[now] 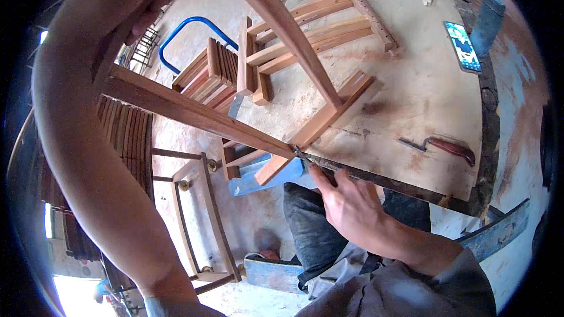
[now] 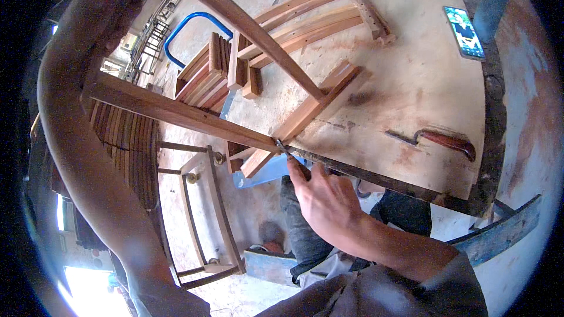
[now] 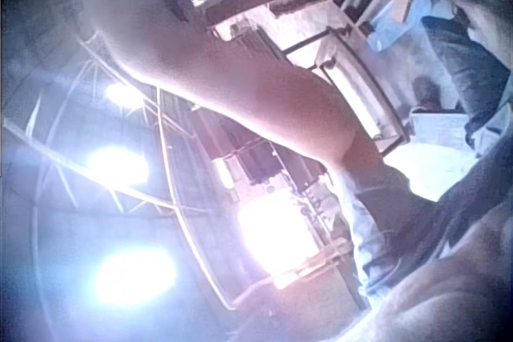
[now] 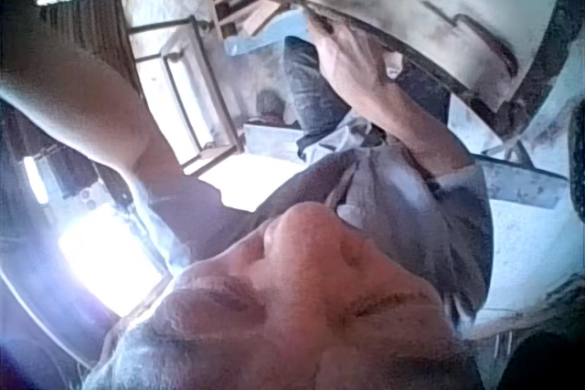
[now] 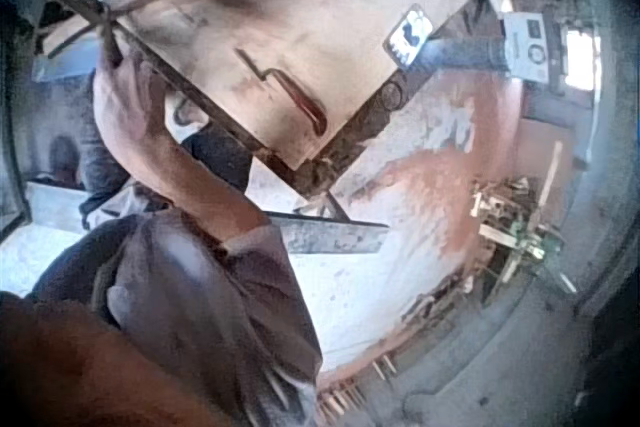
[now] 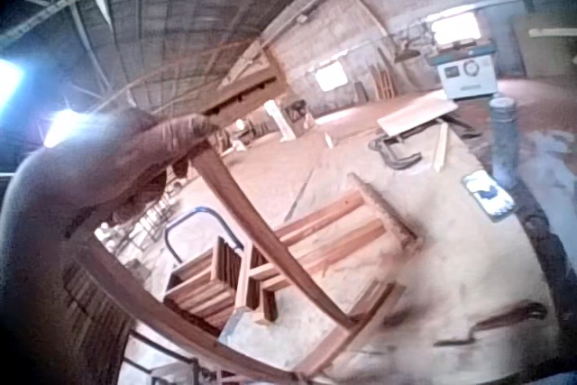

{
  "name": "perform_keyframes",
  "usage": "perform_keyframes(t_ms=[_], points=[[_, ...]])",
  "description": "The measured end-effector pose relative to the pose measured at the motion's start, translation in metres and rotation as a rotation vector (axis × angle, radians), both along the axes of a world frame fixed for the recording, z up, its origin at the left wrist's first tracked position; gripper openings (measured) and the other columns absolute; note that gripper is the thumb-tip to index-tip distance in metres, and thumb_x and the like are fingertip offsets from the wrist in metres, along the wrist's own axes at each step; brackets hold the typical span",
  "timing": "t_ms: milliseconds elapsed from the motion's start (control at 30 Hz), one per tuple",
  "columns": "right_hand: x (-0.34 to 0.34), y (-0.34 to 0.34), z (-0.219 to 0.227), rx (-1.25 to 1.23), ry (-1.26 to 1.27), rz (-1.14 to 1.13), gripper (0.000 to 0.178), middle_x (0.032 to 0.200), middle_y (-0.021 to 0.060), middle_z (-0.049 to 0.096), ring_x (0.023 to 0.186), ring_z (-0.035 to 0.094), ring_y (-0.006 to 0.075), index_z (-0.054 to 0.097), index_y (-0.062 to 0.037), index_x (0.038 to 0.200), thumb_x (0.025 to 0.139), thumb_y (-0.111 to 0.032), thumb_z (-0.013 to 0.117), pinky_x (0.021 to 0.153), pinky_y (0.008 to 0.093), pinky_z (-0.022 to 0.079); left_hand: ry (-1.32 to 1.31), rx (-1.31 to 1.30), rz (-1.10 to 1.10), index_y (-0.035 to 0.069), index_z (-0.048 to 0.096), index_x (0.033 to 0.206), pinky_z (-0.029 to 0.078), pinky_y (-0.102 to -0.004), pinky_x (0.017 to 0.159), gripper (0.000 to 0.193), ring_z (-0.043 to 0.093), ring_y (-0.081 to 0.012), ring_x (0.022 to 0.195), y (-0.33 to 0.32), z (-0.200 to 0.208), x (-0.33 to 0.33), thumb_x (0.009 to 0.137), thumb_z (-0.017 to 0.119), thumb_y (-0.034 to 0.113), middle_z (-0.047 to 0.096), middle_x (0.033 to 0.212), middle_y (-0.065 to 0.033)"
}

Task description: The person uses a chisel to smooth and shape joints on a wooden chair frame. They repeatedly scrape the wood at the leg and stretcher intersections, occasionally repositioning the chair on the workbench.

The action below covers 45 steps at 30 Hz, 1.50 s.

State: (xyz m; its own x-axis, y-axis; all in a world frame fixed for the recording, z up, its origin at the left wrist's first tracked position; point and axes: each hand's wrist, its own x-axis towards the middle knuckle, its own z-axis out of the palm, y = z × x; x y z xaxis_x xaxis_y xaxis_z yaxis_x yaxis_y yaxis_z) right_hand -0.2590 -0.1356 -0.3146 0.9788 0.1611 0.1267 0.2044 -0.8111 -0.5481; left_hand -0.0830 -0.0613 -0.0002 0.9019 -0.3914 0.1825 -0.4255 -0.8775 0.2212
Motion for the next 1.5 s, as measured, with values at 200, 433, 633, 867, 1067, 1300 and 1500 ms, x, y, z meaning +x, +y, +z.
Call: perform_keyframes(t_ms=[200,433,633,867,1067,1300,1500], points=[[0.005,0.01,-0.01,0.066,-0.142,-0.041,0.053,0.099,0.0255,0.067,0.068,0.072,0.0354,0.054,-0.002,0.144,0.092,-0.007,0.065,0.058,0.0452,0.06,-0.264,0.063,-0.258,0.002,0.071,0.096,0.036,-0.0253,0.037,0.064,0.045,-0.0065,0.04,0.032,-0.008,0.017,0.101,0.056,0.064,0.051,0.053,0.0017],[-0.009,-0.14,0.002,-0.096,-0.151,-0.414,0.024,0.1,0.0243,0.07,0.091,0.068,0.0433,0.06,-0.0002,0.121,0.099,-0.009,0.057,0.081,0.0527,0.055,-0.199,0.048,-0.195,0.003,0.068,0.091,0.035,-0.0251,0.038,0.067,0.048,-0.0068,0.042,0.032,-0.006,0.031,0.098,0.058,0.069,0.05,0.052,0.0026],[-0.001,-0.202,-0.022,-0.259,-0.298,-0.389,0.026,0.106,0.0183,0.067,0.101,0.062,0.0388,0.065,0.0006,0.118,0.094,-0.007,0.062,0.092,0.0494,0.051,-0.162,0.086,-0.145,0.002,0.068,0.085,0.038,-0.0272,0.039,0.071,0.048,-0.0085,0.039,0.026,-0.001,0.04,0.096,0.058,0.072,0.048,0.048,0.0022],[-0.076,-0.191,-0.017,-0.253,-0.309,-0.307,0.032,0.114,0.0155,0.061,0.11,0.057,0.0375,0.066,-0.0036,0.12,0.089,-0.012,0.069,0.097,0.0498,0.047,-0.182,0.055,-0.224,0.002,0.067,0.083,0.038,-0.0282,0.036,0.075,0.048,-0.0094,0.036,0.03,-0.007,0.051,0.094,0.058,0.075,0.047,0.046,0.002],[-0.071,-0.195,-0.017,-0.403,-0.222,-0.3,0.028,0.111,0.0166,0.058,0.112,0.055,0.0376,0.063,-0.0043,0.11,0.085,-0.013,0.073,0.099,0.0504,0.047,-0.155,0.06,-0.177,0.002,0.067,0.083,0.041,-0.0261,0.038,0.074,0.052,-0.0089,0.043,0.036,-0.004,0.062,0.092,0.06,0.076,0.052,0.053,0.0001],[-0.053,-0.163,0.001,0.23,-0.009,-0.315,0.028,0.098,0.0245,0.064,0.088,0.066,0.0463,0.055,-0.0018,0.119,0.096,-0.013,0.067,0.079,0.0541,0.054,-0.22,0.074,-0.206,0.002,0.067,0.086,0.04,-0.0256,0.035,0.069,0.05,-0.0089,0.038,0.032,-0.009,0.056,0.098,0.058,0.069,0.05,0.05,0.0009],[0.015,-0.106,0.031,0.315,-0.004,-0.308,0.04,0.106,0.0213,0.072,0.097,0.072,0.0378,0.06,-0.0038,0.137,0.097,-0.009,0.061,0.081,0.0464,0.057,-0.19,0.13,-0.183,0.001,0.066,0.091,0.037,-0.0247,0.035,0.068,0.047,-0.0073,0.036,0.031,-0.004,0.046,0.1,0.054,0.067,0.049,0.049,0.0021]])
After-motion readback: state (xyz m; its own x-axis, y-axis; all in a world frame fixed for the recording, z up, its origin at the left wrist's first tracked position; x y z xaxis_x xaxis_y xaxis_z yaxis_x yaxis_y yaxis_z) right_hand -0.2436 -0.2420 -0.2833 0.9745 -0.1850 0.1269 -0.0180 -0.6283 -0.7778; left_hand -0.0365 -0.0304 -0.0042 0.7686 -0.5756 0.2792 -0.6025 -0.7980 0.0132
